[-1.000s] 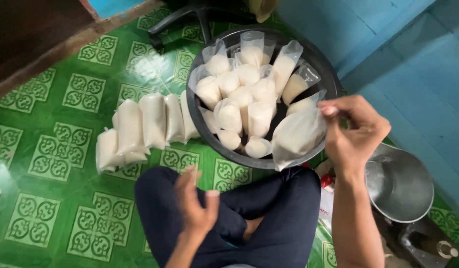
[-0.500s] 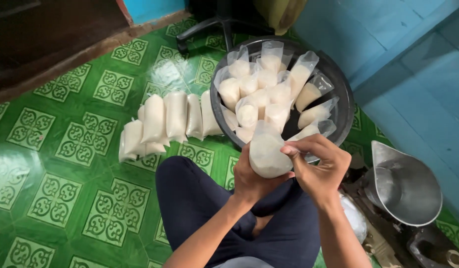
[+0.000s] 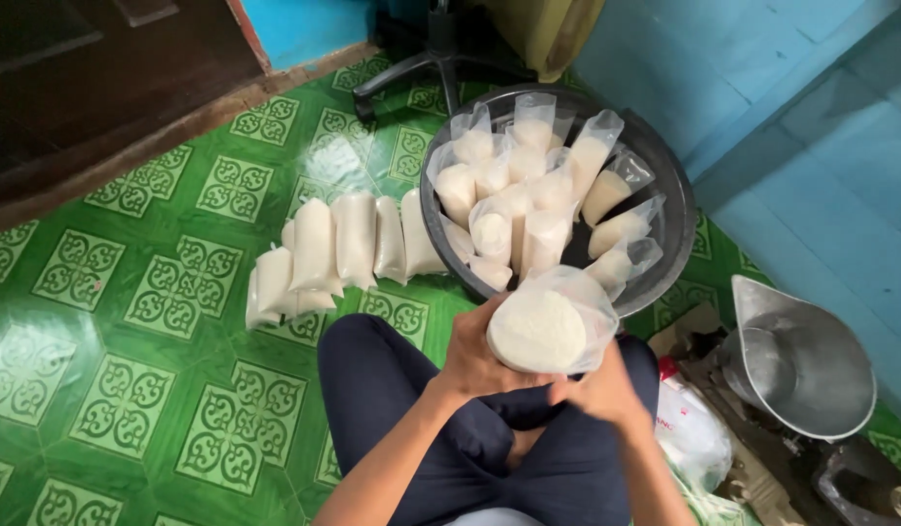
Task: Tying plastic bags filled with white powder and organizing them in a basin.
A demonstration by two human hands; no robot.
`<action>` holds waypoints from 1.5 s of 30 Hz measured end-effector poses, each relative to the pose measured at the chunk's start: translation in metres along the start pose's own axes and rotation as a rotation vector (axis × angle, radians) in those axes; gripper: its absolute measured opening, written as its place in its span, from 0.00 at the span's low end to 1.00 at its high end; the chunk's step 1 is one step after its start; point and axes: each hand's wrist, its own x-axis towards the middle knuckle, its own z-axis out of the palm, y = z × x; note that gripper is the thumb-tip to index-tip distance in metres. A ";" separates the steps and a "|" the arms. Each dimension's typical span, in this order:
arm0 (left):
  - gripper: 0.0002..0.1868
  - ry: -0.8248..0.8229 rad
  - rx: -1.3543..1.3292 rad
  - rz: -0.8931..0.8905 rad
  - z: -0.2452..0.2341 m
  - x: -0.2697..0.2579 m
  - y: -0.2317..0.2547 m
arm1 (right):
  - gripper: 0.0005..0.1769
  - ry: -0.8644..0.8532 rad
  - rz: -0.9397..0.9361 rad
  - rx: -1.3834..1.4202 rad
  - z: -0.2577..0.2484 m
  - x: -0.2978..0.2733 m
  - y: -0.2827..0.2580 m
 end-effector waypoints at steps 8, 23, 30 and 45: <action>0.41 -0.145 -0.230 0.031 0.000 0.015 0.030 | 0.46 0.126 -0.123 -0.042 0.021 -0.031 0.071; 0.57 0.100 0.102 -0.005 0.021 -0.022 0.018 | 0.30 0.346 -0.449 0.101 0.033 -0.002 0.022; 0.49 0.332 0.103 0.241 0.029 -0.010 -0.012 | 0.41 0.303 -0.345 0.008 0.038 0.010 -0.029; 0.51 0.274 0.333 0.200 0.022 -0.006 0.023 | 0.45 0.657 -0.103 -0.101 0.064 0.031 -0.067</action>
